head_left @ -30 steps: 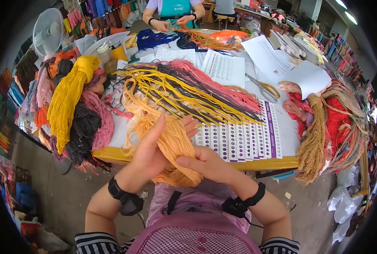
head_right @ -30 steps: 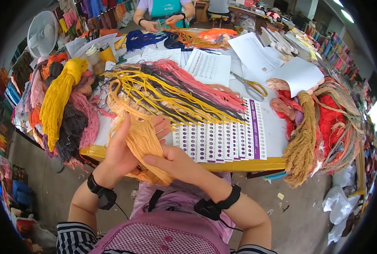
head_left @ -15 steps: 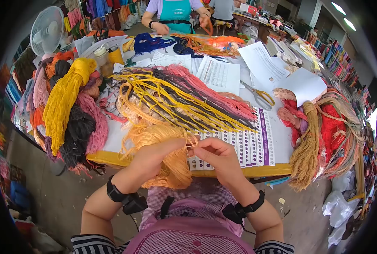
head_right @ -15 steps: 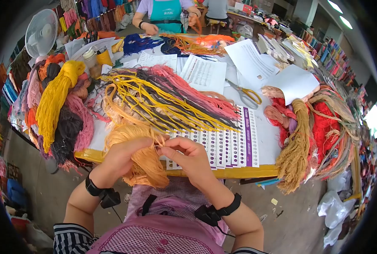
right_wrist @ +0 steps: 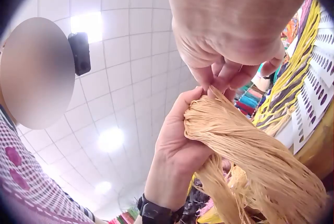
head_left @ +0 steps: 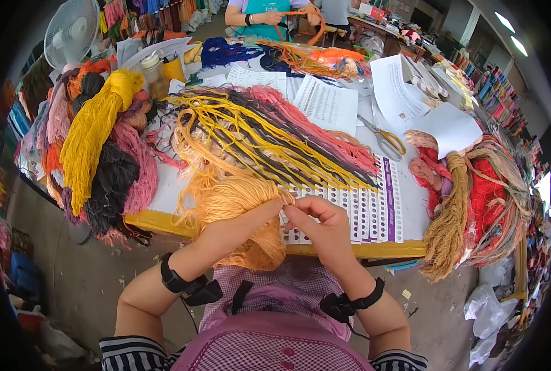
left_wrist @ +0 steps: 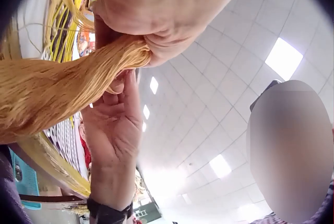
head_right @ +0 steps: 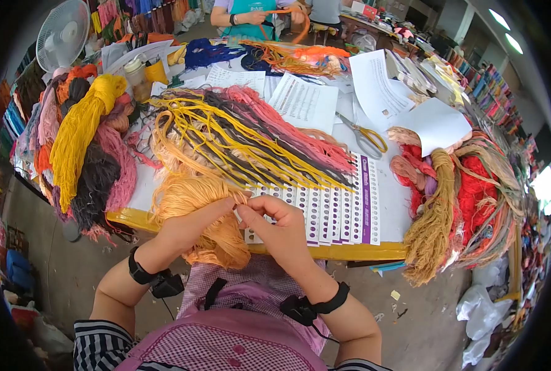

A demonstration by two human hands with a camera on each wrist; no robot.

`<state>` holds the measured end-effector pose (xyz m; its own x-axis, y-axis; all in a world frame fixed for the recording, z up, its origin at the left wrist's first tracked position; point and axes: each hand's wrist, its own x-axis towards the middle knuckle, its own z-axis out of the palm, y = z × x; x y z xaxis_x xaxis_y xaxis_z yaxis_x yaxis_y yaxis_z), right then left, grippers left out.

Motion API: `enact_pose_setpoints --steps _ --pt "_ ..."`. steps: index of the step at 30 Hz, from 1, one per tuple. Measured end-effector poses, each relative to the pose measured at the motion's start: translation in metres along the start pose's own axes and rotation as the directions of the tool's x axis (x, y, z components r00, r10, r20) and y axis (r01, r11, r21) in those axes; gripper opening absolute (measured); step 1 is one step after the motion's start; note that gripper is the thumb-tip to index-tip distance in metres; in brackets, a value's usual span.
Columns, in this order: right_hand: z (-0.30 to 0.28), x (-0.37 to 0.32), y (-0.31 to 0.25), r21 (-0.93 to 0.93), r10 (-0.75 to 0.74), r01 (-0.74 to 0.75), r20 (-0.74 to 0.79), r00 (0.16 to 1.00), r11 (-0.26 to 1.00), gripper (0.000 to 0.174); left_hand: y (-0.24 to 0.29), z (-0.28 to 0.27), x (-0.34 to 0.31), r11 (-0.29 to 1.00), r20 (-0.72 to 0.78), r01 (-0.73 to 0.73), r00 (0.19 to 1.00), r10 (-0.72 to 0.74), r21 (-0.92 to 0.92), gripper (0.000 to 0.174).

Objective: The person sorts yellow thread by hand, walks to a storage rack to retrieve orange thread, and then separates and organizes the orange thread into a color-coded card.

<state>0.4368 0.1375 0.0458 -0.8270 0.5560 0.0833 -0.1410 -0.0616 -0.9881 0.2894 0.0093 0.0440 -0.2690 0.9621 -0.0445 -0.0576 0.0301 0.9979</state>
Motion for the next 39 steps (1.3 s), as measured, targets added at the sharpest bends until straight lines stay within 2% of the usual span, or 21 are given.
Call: enact_pose_setpoints --steps 2,3,4,5,6,7,8,9,10,11,12,13,15,17,18,20,25,31,39 --pt "-0.001 0.000 0.003 0.006 -0.006 0.006 0.000 1.000 1.000 0.012 0.005 0.007 0.002 0.969 -0.148 0.024 0.987 -0.062 -0.246 0.029" --pt "-0.001 0.001 0.004 0.013 -0.014 0.014 -0.002 1.000 1.000 0.012 0.001 0.005 0.002 0.969 -0.149 0.024 0.987 -0.062 -0.246 0.029" --pt "0.001 0.002 0.004 0.013 -0.016 0.016 -0.001 1.000 1.000 0.012 -0.003 0.002 0.003 0.981 -0.116 -0.046 0.993 0.024 -0.190 0.033" --pt "0.004 0.003 0.002 0.195 0.012 -0.004 -0.042 0.999 0.981 0.013 -0.005 0.000 0.004 0.984 -0.077 -0.119 0.991 0.109 -0.134 0.038" --pt "0.006 0.005 0.001 0.371 0.046 -0.015 -0.077 0.996 0.928 0.014 -0.003 0.000 0.005 0.984 -0.076 -0.121 0.991 0.112 -0.130 0.038" --pt "0.003 0.006 0.003 0.373 0.041 -0.009 -0.079 0.996 0.928 0.014 0.008 0.003 0.006 0.945 -0.083 -0.057 0.996 0.032 -0.323 0.044" --pt "-0.002 0.008 0.005 0.424 0.107 -0.082 -0.035 0.994 0.902 0.015 0.016 0.005 0.007 0.864 -0.072 0.007 0.996 -0.050 -0.503 0.050" --pt "-0.005 0.008 0.007 0.472 0.169 -0.154 0.009 0.986 0.868 0.017 0.021 0.004 0.008 0.867 -0.065 0.010 0.997 -0.050 -0.499 0.050" --pt "-0.004 0.008 0.004 0.475 0.168 -0.148 0.001 0.986 0.867 0.017 0.025 0.004 0.008 0.786 0.008 0.070 0.997 -0.082 -0.614 0.048" --pt "0.001 0.008 -0.001 0.417 0.202 -0.214 0.073 0.977 0.883 0.018 0.027 0.005 0.007 0.687 0.083 0.134 0.991 -0.106 -0.714 0.047" --pt "0.004 0.008 -0.003 0.352 0.241 -0.277 0.144 0.960 0.894 0.019 0.028 0.007 0.006 0.687 0.087 0.138 0.990 -0.109 -0.714 0.047" --pt "0.006 0.008 0.000 0.294 0.197 -0.231 0.140 0.970 0.927 0.020 0.029 0.009 0.006 0.721 0.077 0.146 0.989 -0.127 -0.678 0.048" --pt "0.005 0.008 -0.001 0.290 0.186 -0.217 0.130 0.974 0.932 0.020 0.026 0.009 0.003 0.752 0.062 0.151 0.987 -0.145 -0.642 0.048" --pt "0.005 0.007 -0.001 0.284 0.175 -0.204 0.124 0.977 0.937 0.020 0.018 0.005 -0.001 0.886 -0.026 0.063 0.996 -0.084 -0.460 0.044" --pt "0.004 0.006 -0.001 0.299 0.165 -0.191 0.108 0.980 0.935 0.019 0.012 0.000 -0.001 0.885 -0.030 0.062 0.996 -0.085 -0.461 0.044" --pt "0.005 0.005 0.000 0.313 0.157 -0.179 0.094 0.983 0.933 0.018 0.003 -0.007 -0.002 0.932 -0.030 -0.015 1.000 0.004 -0.361 0.041" --pt "0.008 0.005 -0.003 0.222 0.168 -0.182 0.081 0.982 0.958 0.020 0.003 0.003 0.002 0.915 -0.043 0.023 0.998 -0.044 -0.403 0.042" --pt "0.006 0.003 0.002 0.231 0.123 -0.127 0.032 0.992 0.965 0.018 0.008 0.004 -0.001 0.918 -0.055 0.043 0.996 -0.070 -0.395 0.039" --pt "0.004 0.002 0.001 0.252 0.096 -0.104 0.043 0.994 0.962 0.016 0.018 0.007 -0.002 0.917 -0.084 0.076 0.989 -0.118 -0.391 0.037"
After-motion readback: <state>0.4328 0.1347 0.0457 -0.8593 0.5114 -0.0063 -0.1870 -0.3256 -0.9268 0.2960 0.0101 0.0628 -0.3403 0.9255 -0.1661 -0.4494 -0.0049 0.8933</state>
